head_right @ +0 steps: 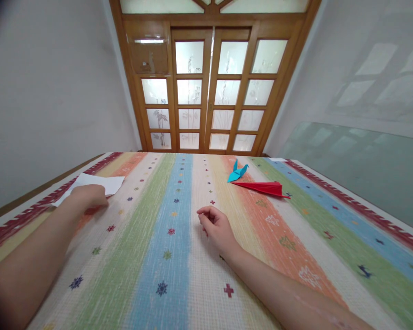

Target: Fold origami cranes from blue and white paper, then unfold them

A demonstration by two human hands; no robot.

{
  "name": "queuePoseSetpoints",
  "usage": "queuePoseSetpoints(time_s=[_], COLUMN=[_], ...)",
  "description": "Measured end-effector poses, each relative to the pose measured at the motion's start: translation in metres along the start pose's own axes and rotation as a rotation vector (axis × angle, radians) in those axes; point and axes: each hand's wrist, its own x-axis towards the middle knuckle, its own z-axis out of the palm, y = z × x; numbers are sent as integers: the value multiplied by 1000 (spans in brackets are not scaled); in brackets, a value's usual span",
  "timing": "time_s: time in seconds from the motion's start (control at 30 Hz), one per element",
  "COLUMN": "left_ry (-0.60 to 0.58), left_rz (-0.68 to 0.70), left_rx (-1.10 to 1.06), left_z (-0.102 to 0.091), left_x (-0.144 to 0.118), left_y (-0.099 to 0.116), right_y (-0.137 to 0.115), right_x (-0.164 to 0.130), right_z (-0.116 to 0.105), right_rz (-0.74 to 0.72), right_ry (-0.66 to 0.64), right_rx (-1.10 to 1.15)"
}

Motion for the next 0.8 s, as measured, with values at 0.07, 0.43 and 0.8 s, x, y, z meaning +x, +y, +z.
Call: queuePoseSetpoints(time_s=[0.07,0.43,0.8], left_ry=[-19,-187,43], left_rz=[-16,371,696], left_rx=[-13,-370,-888], left_z=[0,-19,-18], left_x=[1,-61,-94], left_y=[-4,80,128], right_y=[0,1,2], right_x=[0,-3,-1], right_z=[0,5,-5], right_rz=[0,-87,-121], right_ry=[-3,-73,197], right_rx=[-6,-103,104])
